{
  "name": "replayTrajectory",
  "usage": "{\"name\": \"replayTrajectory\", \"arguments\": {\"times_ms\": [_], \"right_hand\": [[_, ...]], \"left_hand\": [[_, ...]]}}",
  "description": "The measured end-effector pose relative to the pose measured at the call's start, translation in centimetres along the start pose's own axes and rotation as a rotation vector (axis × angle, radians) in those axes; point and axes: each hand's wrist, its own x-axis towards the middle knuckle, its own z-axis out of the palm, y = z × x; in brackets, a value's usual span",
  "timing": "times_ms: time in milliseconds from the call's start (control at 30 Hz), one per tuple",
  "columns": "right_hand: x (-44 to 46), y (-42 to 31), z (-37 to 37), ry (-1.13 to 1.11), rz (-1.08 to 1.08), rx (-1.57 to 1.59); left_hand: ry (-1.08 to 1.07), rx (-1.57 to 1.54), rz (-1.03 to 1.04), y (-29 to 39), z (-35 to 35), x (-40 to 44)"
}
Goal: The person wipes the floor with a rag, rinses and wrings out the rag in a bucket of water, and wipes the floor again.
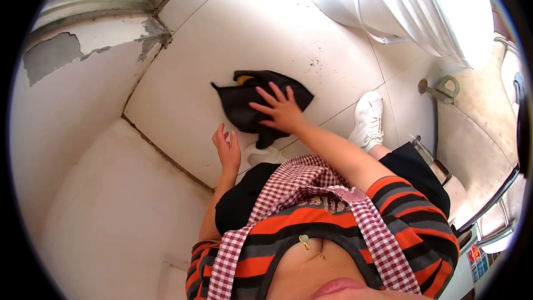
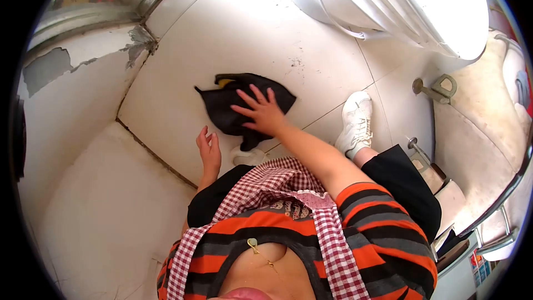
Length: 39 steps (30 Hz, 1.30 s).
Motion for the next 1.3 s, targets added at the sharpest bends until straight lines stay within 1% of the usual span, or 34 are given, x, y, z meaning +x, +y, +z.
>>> {"name": "replayTrajectory", "arguments": {"times_ms": [100,200,233,267,333,400,433,467,533,600,633,667,733,800,833,867,933,967,1000,1067,1133,1200,1267,1300], "right_hand": [[-2.9,6.0,-2.8,-0.196,-0.122,-0.101],[-1.4,11.2,-7.7,-0.357,-0.231,-0.166],[-0.6,12.1,-8.8,-0.308,-0.255,-0.149],[0.1,12.3,-9.6,-0.269,-0.239,-0.127],[0.1,10.4,-9.5,-0.233,-0.113,-0.192],[-2.4,7.7,-6.7,0.006,0.079,-0.135],[-3.4,5.9,-5.9,0.179,0.225,0.065],[-3.9,5.5,-3.5,0.43,0.364,0.189],[-2.2,4.9,-2.0,0.683,0.724,0.364],[1.7,5.4,-2.9,0.519,1.067,0.312],[4.0,6.3,-3.5,0.526,1.128,0.238],[6.2,7.4,-4.1,0.533,1.187,0.164],[9.8,9.3,-6.6,0.477,1.006,0.037],[13.3,9.6,-6.9,0.503,1.112,0.069],[13.9,9.4,-6.9,0.5,1.12,0.077],[13.4,8.7,-7.0,0.51,1.08,0.014],[10.4,8.7,-5.6,0.415,0.671,-0.183],[8.6,8.3,-5.3,0.425,0.489,-0.122],[7.0,8.4,-5.4,0.303,0.382,-0.103],[6.4,10.7,-4.7,0.33,0.352,-0.041],[9.0,11.4,-6.1,0.568,0.442,-0.14],[13.3,12.1,-8.5,0.596,0.537,-0.092],[16.9,10.9,-9.1,0.537,0.584,-0.224],[17.8,10.7,-8.8,0.523,0.526,-0.203]], "left_hand": [[-0.043,0.0,0.004,-0.4,-0.5,-0.1],[-0.09,0.009,0.032,-0.5,1.2,1.4],[-0.107,0.02,0.041,-0.4,2.1,1.9],[-0.117,0.036,0.108,0.1,2.8,2.2],[-0.12,0.058,0.256,2.2,3.9,3.7],[-0.056,0.237,0.368,4.2,4.1,4.9],[-0.021,0.33,0.42,4.7,4.2,5.4],[0.009,0.373,0.433,4.7,4.3,6.1],[0.063,0.474,0.456,4.1,4.0,7.3],[0.045,0.511,0.406,2.8,3.5,7.9],[0.034,0.532,0.384,2.3,3.3,8.2],[-0.039,0.539,0.31,2.2,3.1,8.2],[-0.178,0.544,0.16,2.0,3.0,8.2],[-0.185,0.603,0.173,1.4,3.7,8.2],[-0.19,0.623,0.179,1.1,3.9,8.0],[-0.199,0.626,0.174,1.0,4.1,8.1],[-0.208,0.63,0.165,0.8,4.1,8.3],[-0.199,0.629,0.173,0.8,4.2,8.4],[-0.191,0.632,0.18,0.7,4.2,8.4],[-0.198,0.641,0.193,0.4,4.0,8.3],[-0.214,0.642,0.206,0.1,4.0,8.3],[-0.257,0.646,0.163,0.6,3.9,8.2],[-0.281,0.644,0.129,0.7,3.8,8.1],[-0.282,0.638,0.121,0.8,3.8,8.3]]}}
